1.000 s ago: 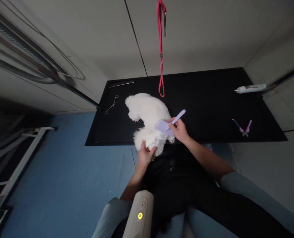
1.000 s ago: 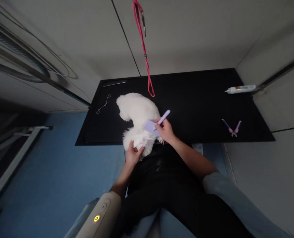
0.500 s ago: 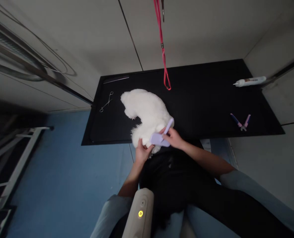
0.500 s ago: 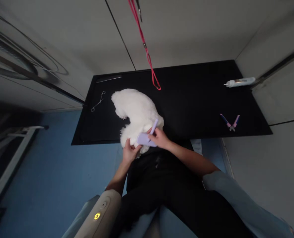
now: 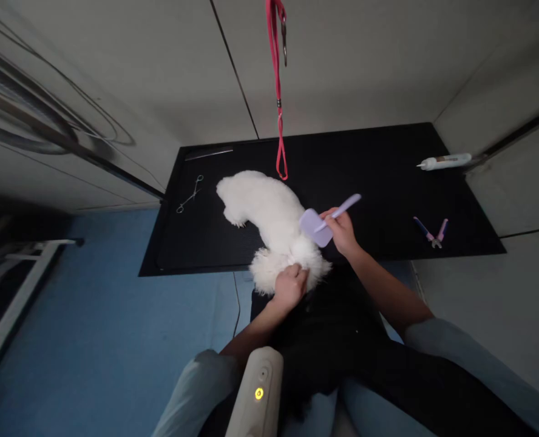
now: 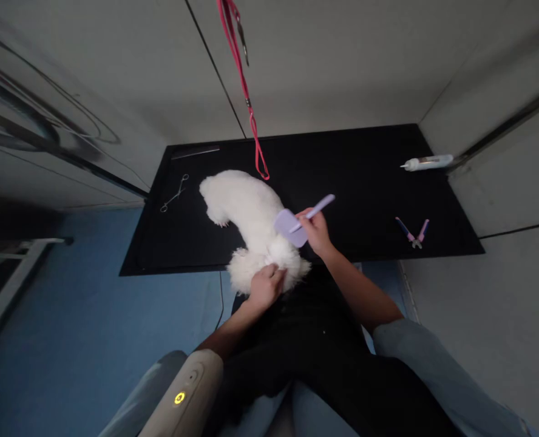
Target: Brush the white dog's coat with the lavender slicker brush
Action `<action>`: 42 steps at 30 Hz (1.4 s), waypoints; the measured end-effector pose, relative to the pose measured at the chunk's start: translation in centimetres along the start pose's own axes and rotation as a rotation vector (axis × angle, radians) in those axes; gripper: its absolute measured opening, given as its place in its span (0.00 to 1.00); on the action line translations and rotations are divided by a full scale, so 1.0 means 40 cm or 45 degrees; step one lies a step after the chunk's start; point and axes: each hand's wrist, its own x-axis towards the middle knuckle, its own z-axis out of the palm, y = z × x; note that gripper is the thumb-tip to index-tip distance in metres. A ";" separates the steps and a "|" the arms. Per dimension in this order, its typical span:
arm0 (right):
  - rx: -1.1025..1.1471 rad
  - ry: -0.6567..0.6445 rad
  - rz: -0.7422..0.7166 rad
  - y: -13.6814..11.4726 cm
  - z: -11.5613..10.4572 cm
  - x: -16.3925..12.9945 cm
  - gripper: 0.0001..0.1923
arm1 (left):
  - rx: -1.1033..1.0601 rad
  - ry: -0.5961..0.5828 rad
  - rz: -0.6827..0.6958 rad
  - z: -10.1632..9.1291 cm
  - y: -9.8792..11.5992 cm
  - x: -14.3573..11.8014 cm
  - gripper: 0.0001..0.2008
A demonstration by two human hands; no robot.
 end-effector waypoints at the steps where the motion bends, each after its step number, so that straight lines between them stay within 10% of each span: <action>1: -0.089 -0.183 -0.014 -0.017 0.005 0.001 0.17 | 0.010 -0.052 -0.024 0.010 0.029 0.002 0.15; 3: -0.224 -0.402 -0.001 -0.050 0.024 0.001 0.16 | 0.026 -0.104 -0.079 0.020 0.074 0.005 0.15; 7: -0.284 -0.154 -0.163 -0.096 0.069 -0.007 0.12 | 0.004 -0.139 -0.160 0.020 0.103 0.009 0.15; 11: -0.415 -0.551 -0.024 -0.102 0.092 -0.027 0.11 | -0.066 -0.147 -0.168 0.024 0.100 0.006 0.18; 15: -0.542 -0.305 -0.132 -0.117 0.086 -0.028 0.09 | -0.108 -0.139 -0.165 0.033 0.101 0.001 0.18; 20: -0.585 -0.705 -0.095 -0.135 0.075 -0.034 0.08 | -0.114 -0.120 -0.123 0.038 0.090 -0.002 0.16; 24: -0.581 -0.349 -0.167 -0.125 0.059 -0.040 0.10 | -0.082 -0.044 -0.094 0.038 0.062 -0.016 0.15; 28: -0.473 -0.492 -0.054 -0.103 0.026 -0.023 0.11 | -0.098 0.052 -0.054 0.036 -0.004 -0.056 0.16; 32: -0.388 0.011 -0.144 -0.069 0.007 -0.005 0.10 | -0.185 0.148 -0.072 0.025 -0.095 -0.096 0.18; 36: -0.317 -0.456 0.001 -0.015 0.014 -0.012 0.13 | -0.212 0.134 -0.141 0.004 -0.162 -0.104 0.18; 42: -0.905 0.200 -0.094 0.045 -0.123 0.038 0.10 | 0.027 0.237 -0.470 -0.079 -0.172 -0.060 0.15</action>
